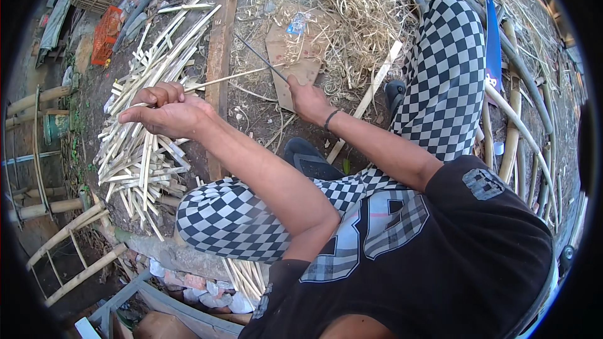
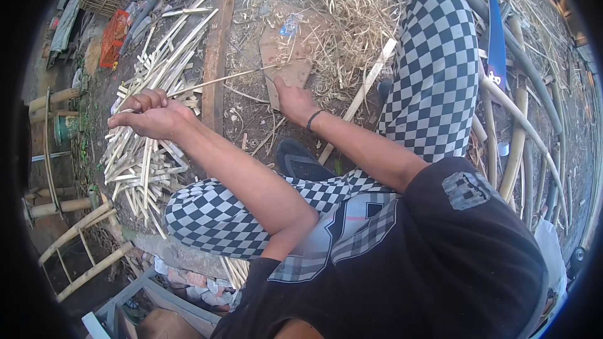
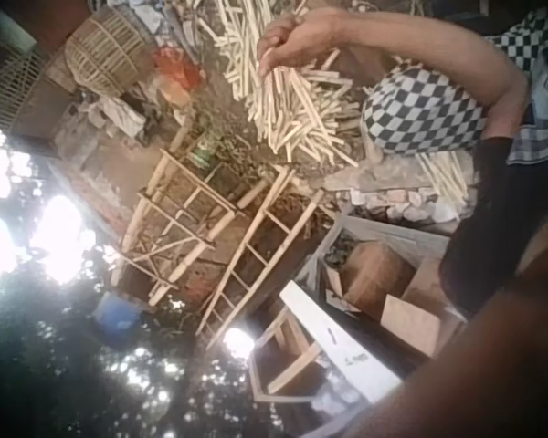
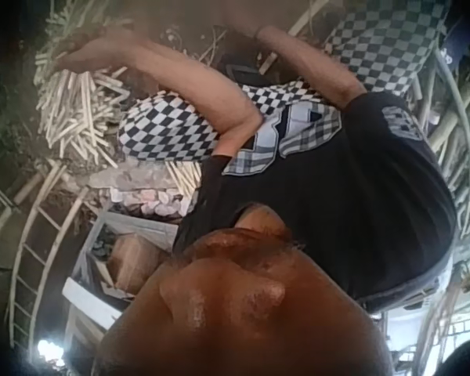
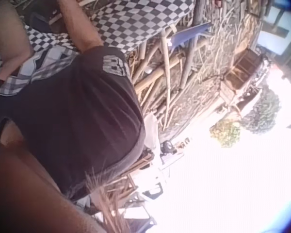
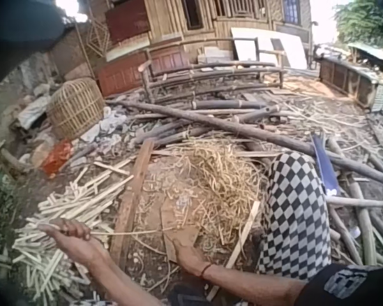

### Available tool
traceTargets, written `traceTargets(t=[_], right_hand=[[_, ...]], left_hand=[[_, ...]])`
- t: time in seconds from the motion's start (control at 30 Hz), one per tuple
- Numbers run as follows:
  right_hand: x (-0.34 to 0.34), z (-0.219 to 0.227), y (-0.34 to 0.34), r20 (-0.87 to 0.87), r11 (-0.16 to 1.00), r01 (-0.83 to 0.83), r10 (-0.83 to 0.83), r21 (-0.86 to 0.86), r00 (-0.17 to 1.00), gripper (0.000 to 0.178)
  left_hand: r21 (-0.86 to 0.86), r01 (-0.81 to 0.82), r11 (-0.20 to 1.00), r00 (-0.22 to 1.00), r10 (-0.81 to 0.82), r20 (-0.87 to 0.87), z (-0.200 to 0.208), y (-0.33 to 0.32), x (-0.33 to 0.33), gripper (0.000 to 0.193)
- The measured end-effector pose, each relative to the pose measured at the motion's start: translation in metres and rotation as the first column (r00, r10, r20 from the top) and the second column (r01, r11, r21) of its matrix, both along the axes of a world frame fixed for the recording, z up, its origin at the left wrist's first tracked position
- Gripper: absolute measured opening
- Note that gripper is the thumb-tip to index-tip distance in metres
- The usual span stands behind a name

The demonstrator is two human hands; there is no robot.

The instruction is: Shaving and stripping thin pieces of bamboo using a machete while sitting on the ground.

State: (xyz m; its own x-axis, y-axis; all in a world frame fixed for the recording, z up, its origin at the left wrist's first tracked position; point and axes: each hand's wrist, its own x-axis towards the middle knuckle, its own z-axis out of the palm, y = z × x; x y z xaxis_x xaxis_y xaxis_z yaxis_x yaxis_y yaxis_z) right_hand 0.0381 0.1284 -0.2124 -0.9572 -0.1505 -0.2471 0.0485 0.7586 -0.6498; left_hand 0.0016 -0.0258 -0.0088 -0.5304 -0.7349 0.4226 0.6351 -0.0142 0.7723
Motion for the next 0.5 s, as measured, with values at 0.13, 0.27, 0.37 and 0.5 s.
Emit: traceTargets(t=[0.13, 0.27, 0.37, 0.5], right_hand=[[-0.001, -0.048, 0.032, 0.076, 0.991, 0.119, -0.123, 0.056, 0.99, 0.029], [-0.008, -0.026, 0.02, 0.138, 0.993, 0.117, -0.119, 0.028, 0.983, 0.03], [0.005, 0.074, -0.01, -0.021, 0.973, -0.059, 0.055, -0.223, 0.998, 0.023], [0.011, 0.132, -0.027, -0.31, 0.915, -0.299, 0.212, -0.27, 0.927, 0.02]], left_hand=[[0.042, 0.021, 0.999, 0.999, -0.022, 0.029, 0.005, 0.007, -0.002, 0.061], [0.074, 0.108, 0.991, 0.985, -0.117, 0.128, 0.008, 0.002, 0.001, 0.059], [0.023, 0.013, 1.0, 0.989, -0.016, 0.145, 0.005, -0.008, 0.006, 0.06], [0.029, -0.004, 1.0, 0.998, 0.002, 0.06, 0.002, -0.001, 0.002, 0.062]])
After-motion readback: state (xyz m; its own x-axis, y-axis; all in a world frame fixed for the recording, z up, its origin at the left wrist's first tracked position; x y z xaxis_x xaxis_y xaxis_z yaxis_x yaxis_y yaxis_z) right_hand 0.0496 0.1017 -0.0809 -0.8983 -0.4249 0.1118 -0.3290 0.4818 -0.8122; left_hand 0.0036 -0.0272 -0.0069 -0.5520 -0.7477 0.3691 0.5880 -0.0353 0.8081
